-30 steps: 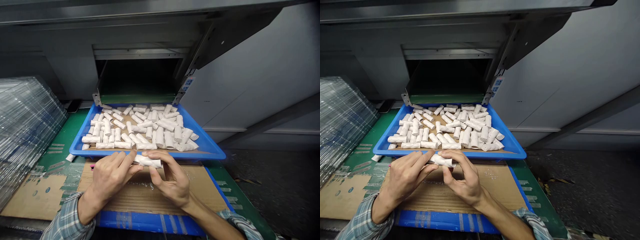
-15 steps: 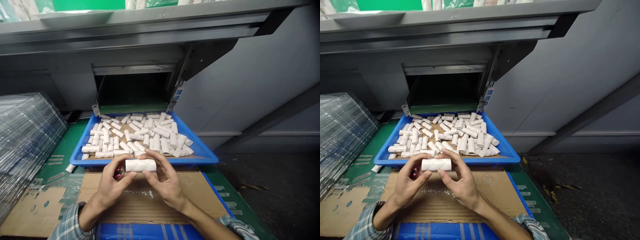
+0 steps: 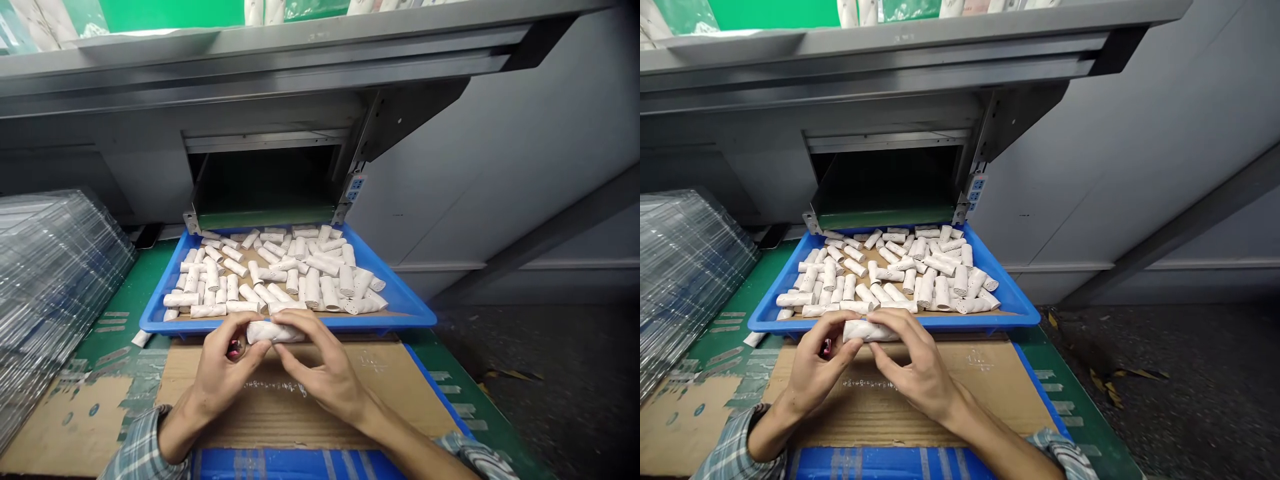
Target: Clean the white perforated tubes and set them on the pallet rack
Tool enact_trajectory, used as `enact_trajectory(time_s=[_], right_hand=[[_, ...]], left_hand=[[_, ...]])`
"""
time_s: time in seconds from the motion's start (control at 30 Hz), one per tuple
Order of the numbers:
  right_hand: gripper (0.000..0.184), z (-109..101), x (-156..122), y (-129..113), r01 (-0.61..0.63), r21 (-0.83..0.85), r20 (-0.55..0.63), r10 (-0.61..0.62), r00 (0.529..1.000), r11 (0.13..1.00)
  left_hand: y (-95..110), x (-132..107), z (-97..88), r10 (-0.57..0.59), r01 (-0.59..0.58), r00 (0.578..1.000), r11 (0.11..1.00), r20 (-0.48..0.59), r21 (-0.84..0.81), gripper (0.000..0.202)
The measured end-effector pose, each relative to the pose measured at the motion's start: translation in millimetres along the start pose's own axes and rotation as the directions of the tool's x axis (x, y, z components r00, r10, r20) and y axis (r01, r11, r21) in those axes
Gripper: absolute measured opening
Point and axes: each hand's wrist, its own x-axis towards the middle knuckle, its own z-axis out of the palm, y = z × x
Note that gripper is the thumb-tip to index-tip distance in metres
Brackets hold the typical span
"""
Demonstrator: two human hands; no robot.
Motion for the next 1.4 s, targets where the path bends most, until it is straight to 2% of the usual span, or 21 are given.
enact_trajectory(time_s=[0.1, 0.17, 0.23, 0.37, 0.53, 0.73, 1.13, 1.4], right_hand=[[0.043, -2.7, 1.3, 3.5, 0.128, -0.132, 0.043, -0.124, 0.991, 0.983], [0.043, -4.4, 2.3, 4.7, 0.139, -0.130, 0.047, -0.134, 0.990, 0.982], [0.045, -5.0, 3.4, 4.6, 0.106, -0.114, 0.037, -0.102, 0.994, 0.988], [0.054, -2.8, 3.1, 4.0, 0.094, -0.121, 0.020, -0.092, 0.996, 0.988], [0.053, -1.5, -0.2, 6.6, 0.083, -0.134, 0.059, -0.076, 0.995, 0.987], [0.050, -2.8, 0.1, 7.3, 0.114, -0.103, 0.145, -0.099, 0.984, 0.988], [0.053, -2.3, -1.0, 8.2, 0.145, -0.109, 0.125, -0.131, 0.983, 0.983], [0.052, -3.0, -0.9, 8.7, 0.140, -0.100, 0.131, -0.126, 0.983, 0.985]], left_hand=[[0.1, -1.3, 0.2, 0.059, -0.059, 0.994, 0.998, 0.093, 0.004, 0.027], [-0.4, -1.5, -1.9, 0.077, -0.075, 0.988, 0.997, 0.132, -0.021, 0.039], [-1.5, -1.0, -5.0, 0.070, -0.067, 0.990, 0.997, 0.120, -0.025, 0.038], [-2.7, 1.4, -8.4, 0.133, -0.142, 0.989, 0.975, 0.063, 0.173, 0.031], [2.3, 4.3, -8.3, 0.283, -0.295, 0.955, 0.859, 0.094, 0.418, 0.033], [5.4, 5.2, -8.7, 0.298, -0.309, 0.948, 0.770, 0.113, 0.558, 0.047], [3.2, 3.9, -8.8, 0.293, -0.312, 0.947, 0.743, 0.132, 0.592, 0.058], [5.3, 3.5, -6.5, 0.331, -0.345, 0.935, 0.760, 0.129, 0.550, 0.052]])
